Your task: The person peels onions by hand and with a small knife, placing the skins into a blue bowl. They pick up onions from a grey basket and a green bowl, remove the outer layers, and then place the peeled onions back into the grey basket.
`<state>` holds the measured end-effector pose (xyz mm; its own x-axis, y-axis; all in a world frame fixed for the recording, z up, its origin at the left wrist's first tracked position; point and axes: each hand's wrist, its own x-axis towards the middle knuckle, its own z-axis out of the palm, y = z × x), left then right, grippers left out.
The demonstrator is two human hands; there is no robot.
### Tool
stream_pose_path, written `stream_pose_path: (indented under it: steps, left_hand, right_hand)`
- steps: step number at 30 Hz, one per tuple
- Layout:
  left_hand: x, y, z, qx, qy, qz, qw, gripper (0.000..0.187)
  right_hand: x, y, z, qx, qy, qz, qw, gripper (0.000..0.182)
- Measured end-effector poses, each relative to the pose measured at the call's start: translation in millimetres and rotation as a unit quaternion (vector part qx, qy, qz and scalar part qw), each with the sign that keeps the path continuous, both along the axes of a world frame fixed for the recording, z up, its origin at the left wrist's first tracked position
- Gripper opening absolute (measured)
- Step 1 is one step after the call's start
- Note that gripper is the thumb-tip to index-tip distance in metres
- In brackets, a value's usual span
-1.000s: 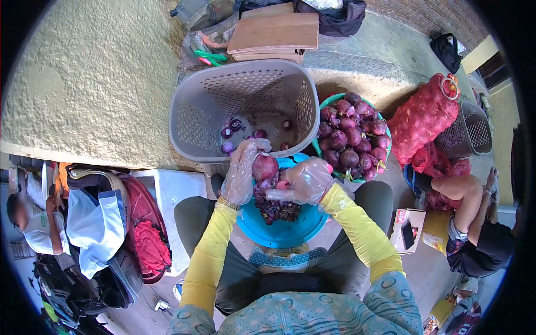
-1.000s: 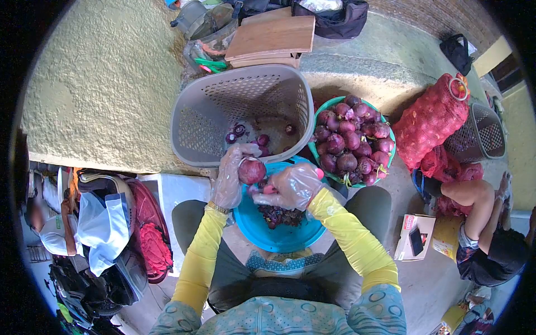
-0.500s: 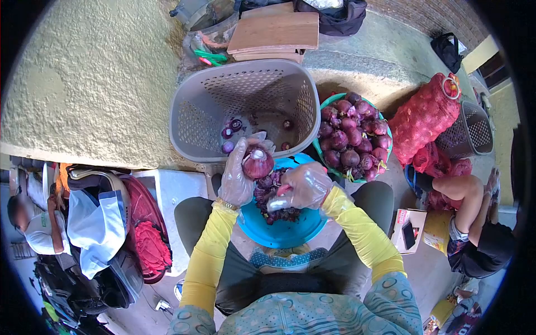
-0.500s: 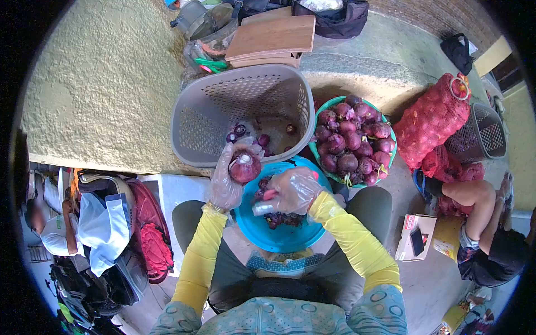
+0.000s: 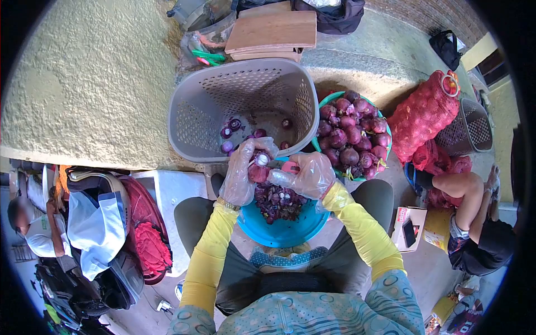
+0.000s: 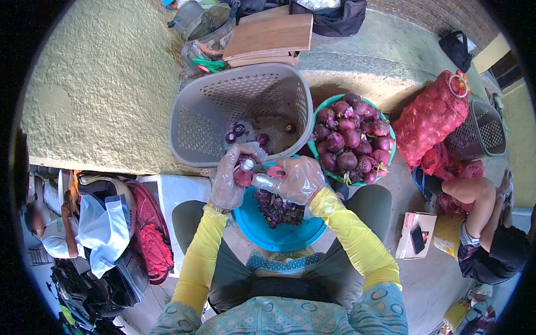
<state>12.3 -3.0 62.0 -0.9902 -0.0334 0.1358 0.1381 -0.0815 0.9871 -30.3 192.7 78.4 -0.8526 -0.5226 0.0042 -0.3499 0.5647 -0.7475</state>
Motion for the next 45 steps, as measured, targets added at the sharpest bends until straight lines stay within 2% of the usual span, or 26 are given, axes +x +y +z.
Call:
stream_pose_path:
  steps: [2, 10, 13, 20, 32, 34, 38, 40, 41, 43, 45]
  left_hand:
    - [0.2, 0.1, 0.3, 0.006, 0.006, 0.000, 1.000, 0.047]
    - [1.3, -0.3, -5.2, 0.068, -0.049, -0.001, 0.997, 0.046]
    - [1.0, 0.6, -6.5, 0.034, -0.031, 0.005, 0.999, 0.045]
    - [0.0, -2.9, -9.5, 0.037, -0.029, -0.019, 0.999, 0.047]
    - [1.8, -2.1, -11.2, 0.053, -0.048, -0.003, 0.997, 0.040]
    - [1.5, -4.3, -7.9, -0.027, -0.016, -0.010, 0.999, 0.036]
    - [3.3, -3.5, -10.4, -0.032, -0.021, 0.012, 0.999, 0.032]
    - [2.9, -6.5, -9.0, -0.126, 0.030, -0.007, 0.992, 0.032]
    - [3.5, -5.8, -9.4, -0.126, 0.030, -0.007, 0.992, 0.032]
    - [4.8, -3.4, -10.6, -0.039, -0.029, 0.009, 0.999, 0.034]
    - [4.2, -2.9, -15.3, -0.006, -0.041, 0.023, 0.999, 0.037]
  right_hand:
    - [-0.9, 0.0, -2.1, 0.025, 0.009, 0.008, 1.000, 0.057]
    - [0.0, -1.0, -4.0, -0.019, 0.058, 0.008, 0.998, 0.054]
    - [-0.7, 0.2, -9.0, -0.009, 0.054, 0.013, 0.998, 0.052]
    - [-1.5, 0.9, -6.1, -0.005, 0.044, 0.017, 0.999, 0.051]
    - [-1.4, 0.1, -14.3, 0.028, 0.093, 0.003, 0.995, 0.059]
    - [-0.7, -0.8, -10.0, 0.015, 0.056, 0.006, 0.998, 0.060]
    - [-2.8, -1.0, -9.2, 0.062, 0.029, 0.022, 0.997, 0.061]
    - [-3.5, -0.4, -5.4, 0.061, 0.014, 0.038, 0.997, 0.063]
    - [-3.1, 0.1, -8.2, 0.061, 0.014, 0.038, 0.997, 0.063]
    - [-1.7, -0.1, -13.3, 0.060, 0.084, 0.060, 0.993, 0.065]
    - [0.7, 1.4, -7.3, 0.059, 0.063, 0.074, 0.994, 0.063]
